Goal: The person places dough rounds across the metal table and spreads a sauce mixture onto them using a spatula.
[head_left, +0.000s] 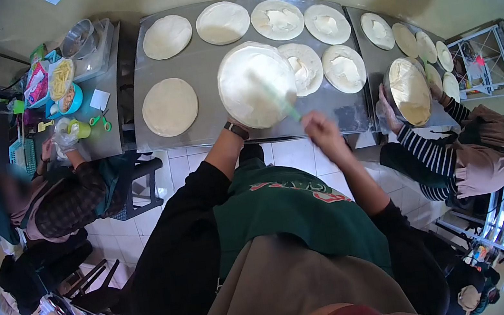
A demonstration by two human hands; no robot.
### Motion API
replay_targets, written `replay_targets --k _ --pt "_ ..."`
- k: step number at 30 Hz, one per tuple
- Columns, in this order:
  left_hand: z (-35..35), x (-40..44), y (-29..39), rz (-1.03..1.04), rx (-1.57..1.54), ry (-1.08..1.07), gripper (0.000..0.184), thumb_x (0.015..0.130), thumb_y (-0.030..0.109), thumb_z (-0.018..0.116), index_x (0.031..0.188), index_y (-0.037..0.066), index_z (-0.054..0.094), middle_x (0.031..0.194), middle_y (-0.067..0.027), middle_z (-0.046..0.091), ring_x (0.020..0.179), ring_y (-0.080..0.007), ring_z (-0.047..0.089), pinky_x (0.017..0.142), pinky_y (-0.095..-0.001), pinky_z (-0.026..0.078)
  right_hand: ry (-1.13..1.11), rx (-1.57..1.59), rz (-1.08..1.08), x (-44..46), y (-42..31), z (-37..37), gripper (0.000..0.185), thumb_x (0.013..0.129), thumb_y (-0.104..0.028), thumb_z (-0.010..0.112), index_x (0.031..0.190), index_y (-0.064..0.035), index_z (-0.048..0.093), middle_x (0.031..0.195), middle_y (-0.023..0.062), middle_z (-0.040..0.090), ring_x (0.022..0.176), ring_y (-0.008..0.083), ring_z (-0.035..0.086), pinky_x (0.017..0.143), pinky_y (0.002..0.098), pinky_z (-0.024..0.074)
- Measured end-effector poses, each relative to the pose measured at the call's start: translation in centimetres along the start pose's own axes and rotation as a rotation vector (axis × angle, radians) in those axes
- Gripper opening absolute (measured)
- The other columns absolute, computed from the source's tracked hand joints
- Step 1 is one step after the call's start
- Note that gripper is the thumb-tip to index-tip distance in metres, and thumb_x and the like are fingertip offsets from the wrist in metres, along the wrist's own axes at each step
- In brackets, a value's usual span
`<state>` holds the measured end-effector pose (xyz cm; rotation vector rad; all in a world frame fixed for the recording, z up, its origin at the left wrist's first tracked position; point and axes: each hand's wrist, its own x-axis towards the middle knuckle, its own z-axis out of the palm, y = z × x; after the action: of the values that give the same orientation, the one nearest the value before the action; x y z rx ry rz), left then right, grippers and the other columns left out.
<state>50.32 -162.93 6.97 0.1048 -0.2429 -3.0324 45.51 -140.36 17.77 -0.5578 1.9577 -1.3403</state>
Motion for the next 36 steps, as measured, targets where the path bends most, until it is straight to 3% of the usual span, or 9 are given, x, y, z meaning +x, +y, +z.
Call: replay_targets --k 4,8,12,16,20,23,26,29,36 --pt "-2.1 0.4 -1.3 -0.042 -0.078 0.025 0.066 0.093 0.057 0.029 0.145 0.016 0.025 0.145 -0.0115 0.035 0.13 -0.0304 0.04 0.105 -0.0506 0.035 0.287 -0.28 -0.115 3.5 -0.5 0.3 0.012 0.094 -0.015 0.052 0.096 -0.0037 0.057 0.069 0.0038 0.051 0.063 0.0111 0.046 0.061 0.026 0.0409" --pt "-3.2 0.1 -0.9 -0.068 -0.066 0.017 0.066 0.093 0.057 0.029 0.145 0.016 0.025 0.144 -0.0113 0.036 0.129 -0.0302 0.04 0.104 -0.0502 0.036 -0.16 -0.271 -0.248 0.6 -4.2 2.3 0.015 0.094 -0.016 0.052 0.097 -0.0024 0.057 0.068 0.0076 0.053 0.063 0.0144 0.049 0.062 0.0276 0.0427" --pt "-3.9 -0.9 -1.1 -0.105 -0.059 0.022 0.066 0.093 0.058 0.029 0.144 0.017 0.026 0.143 -0.011 0.037 0.128 -0.03 0.041 0.104 -0.0498 0.037 0.152 -0.362 -0.048 4.7 -6.0 -0.2 0.016 0.094 -0.017 0.051 0.095 -0.0014 0.056 0.073 0.0137 0.058 0.068 0.0154 0.054 0.065 0.0302 0.0445" --pt "-4.1 -0.1 -1.4 -0.098 -0.085 0.046 0.061 0.093 0.054 0.034 0.138 0.014 0.036 0.137 -0.0119 0.045 0.121 -0.0307 0.048 0.099 -0.0501 0.041 -0.045 -0.459 -0.312 4.9 -4.7 1.3 0.013 0.093 -0.015 0.052 0.095 -0.0034 0.057 0.075 0.0151 0.06 0.068 0.0204 0.058 0.065 0.0318 0.0458" --pt "-4.1 -0.3 -2.1 -0.105 -0.116 0.09 0.056 0.093 0.051 0.038 0.132 0.012 0.045 0.131 -0.0129 0.052 0.115 -0.0314 0.054 0.095 -0.0505 0.046 -0.029 -0.501 -0.25 5.2 -7.5 0.8 0.013 0.092 -0.015 0.053 0.097 -0.0052 0.058 0.076 0.0147 0.061 0.07 0.0213 0.06 0.066 0.0327 0.0465" --pt "-2.0 -0.4 -1.9 -0.112 0.047 0.058 0.063 0.093 0.054 0.034 0.143 0.015 0.029 0.14 -0.0119 0.041 0.123 -0.0285 0.046 0.101 -0.0468 0.041 0.063 -0.636 -0.166 6.3 -9.0 0.1 0.012 0.091 -0.016 0.054 0.096 -0.006 0.059 0.073 0.0146 0.061 0.064 0.0216 0.059 0.062 0.0317 0.0462" --pt "-1.4 -0.1 -1.6 -0.083 0.023 0.05 0.063 0.093 0.053 0.035 0.142 0.014 0.03 0.14 -0.0121 0.042 0.123 -0.0291 0.046 0.1 -0.0472 0.041 -0.24 -0.513 -0.38 4.5 -8.5 0.7 0.011 0.09 -0.015 0.055 0.095 -0.0062 0.06 0.073 0.0155 0.061 0.062 0.0244 0.059 0.06 0.033 0.0465" --pt "-1.7 0.0 -1.2 -0.044 -0.019 0.051 0.062 0.093 0.052 0.037 0.141 0.014 0.032 0.139 -0.0123 0.043 0.123 -0.0301 0.047 0.1 -0.0479 0.042 -0.087 -0.492 -0.427 4.8 -9.0 0.8 0.011 0.09 -0.017 0.057 0.092 -0.0056 0.059 0.075 0.0152 0.062 0.065 0.0284 0.06 0.059 0.035 0.0463" --pt "2.7 -1.9 2.0 0.097 0.029 -0.029 0.063 0.094 0.052 0.036 0.143 0.014 0.028 0.143 -0.0117 0.038 0.127 -0.0298 0.042 0.102 -0.0481 0.04 0.031 -1.123 -0.547 0.4 -8.1 -5.6 0.009 0.08 -0.016 0.063 0.084 -0.0096 0.059 0.076 0.0099 0.059 0.066 0.0317 0.061 0.056 0.0434 0.0471"
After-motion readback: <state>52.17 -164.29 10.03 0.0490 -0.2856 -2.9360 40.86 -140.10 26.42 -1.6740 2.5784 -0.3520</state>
